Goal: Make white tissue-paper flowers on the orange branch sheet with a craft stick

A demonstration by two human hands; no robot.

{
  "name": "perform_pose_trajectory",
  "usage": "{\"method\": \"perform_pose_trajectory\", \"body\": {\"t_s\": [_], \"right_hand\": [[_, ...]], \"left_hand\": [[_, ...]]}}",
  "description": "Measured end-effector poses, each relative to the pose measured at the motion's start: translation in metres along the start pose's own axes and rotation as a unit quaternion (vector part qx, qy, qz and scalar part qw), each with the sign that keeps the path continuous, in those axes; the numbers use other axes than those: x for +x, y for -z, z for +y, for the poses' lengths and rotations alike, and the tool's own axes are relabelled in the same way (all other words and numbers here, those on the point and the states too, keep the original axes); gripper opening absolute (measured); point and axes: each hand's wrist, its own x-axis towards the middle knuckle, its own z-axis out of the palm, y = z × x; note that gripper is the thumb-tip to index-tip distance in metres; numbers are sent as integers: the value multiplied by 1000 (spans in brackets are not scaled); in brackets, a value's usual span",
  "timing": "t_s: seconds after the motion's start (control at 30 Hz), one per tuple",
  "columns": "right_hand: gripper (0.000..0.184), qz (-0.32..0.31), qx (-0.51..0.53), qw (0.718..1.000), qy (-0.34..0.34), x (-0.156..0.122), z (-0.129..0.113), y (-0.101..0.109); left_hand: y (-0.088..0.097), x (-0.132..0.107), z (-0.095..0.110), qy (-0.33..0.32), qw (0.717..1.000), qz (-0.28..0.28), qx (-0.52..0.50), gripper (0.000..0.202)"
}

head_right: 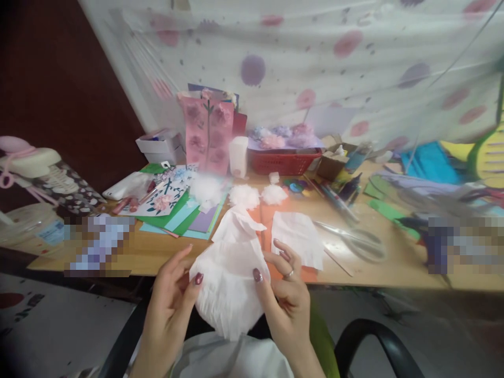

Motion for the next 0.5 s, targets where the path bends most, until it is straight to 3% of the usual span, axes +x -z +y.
{"method": "perform_pose_trajectory", "body": {"t_s": [0.1, 0.2, 0.37, 0.5], "right_hand": [[45, -39, 18, 999, 13, 1, 0, 2], [45, -66, 52, 996, 10, 2, 0, 5], [45, -7, 92, 995, -31, 1, 4, 6], [46, 38, 150, 985, -80, 1, 7, 10]], "left_hand": [[-4, 7, 4, 7, 999, -36, -22, 50], [-5, 15, 5, 19, 999, -26, 33, 36], [-5, 27, -3, 61, 997, 33, 22, 33], [23, 31, -2, 62, 993, 101, -3, 37]]}}
